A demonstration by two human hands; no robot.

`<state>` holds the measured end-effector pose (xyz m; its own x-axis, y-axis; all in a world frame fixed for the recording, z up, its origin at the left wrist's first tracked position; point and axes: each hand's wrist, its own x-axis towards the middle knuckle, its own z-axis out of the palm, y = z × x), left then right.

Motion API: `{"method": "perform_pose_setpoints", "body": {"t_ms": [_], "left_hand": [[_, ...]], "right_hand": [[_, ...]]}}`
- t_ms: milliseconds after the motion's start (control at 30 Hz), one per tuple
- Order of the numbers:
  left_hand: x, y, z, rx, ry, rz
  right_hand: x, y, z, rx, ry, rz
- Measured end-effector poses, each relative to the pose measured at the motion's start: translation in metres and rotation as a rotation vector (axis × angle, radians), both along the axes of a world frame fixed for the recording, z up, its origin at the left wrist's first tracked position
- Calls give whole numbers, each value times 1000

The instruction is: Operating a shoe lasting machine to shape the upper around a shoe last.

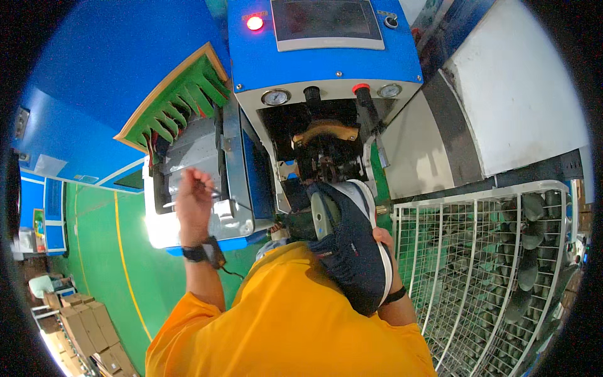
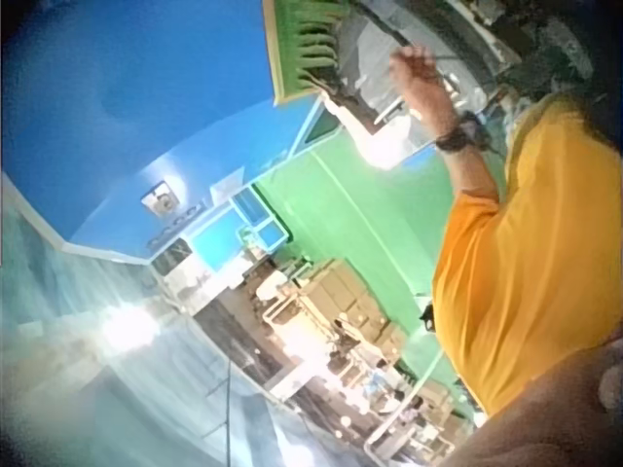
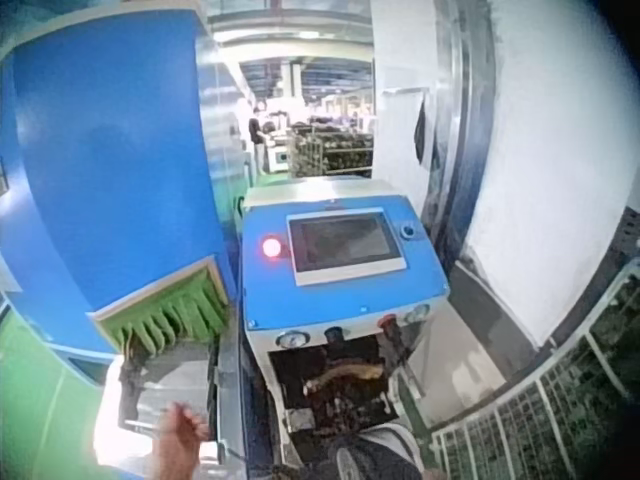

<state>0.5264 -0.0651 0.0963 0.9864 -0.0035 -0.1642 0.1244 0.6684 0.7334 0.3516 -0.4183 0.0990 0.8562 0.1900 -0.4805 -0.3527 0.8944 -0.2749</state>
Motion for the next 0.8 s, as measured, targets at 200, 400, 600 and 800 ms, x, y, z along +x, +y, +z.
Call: {"method": "perform_pose_setpoints", "body": {"t_ms": [200, 400, 600, 800], "left_hand": [[-14, -17, 40, 671, 93, -541], [-53, -104, 8, 1049, -216, -594], [-35, -127, -16, 1128, -227, -743], [-53, -100, -21, 300, -39, -862]], "right_hand": [[11, -6, 2, -330, -55, 72], [21, -16, -1, -685, -99, 177], [21, -41, -15, -973, -16, 332], [35, 16, 58, -563, 215, -22]]}}
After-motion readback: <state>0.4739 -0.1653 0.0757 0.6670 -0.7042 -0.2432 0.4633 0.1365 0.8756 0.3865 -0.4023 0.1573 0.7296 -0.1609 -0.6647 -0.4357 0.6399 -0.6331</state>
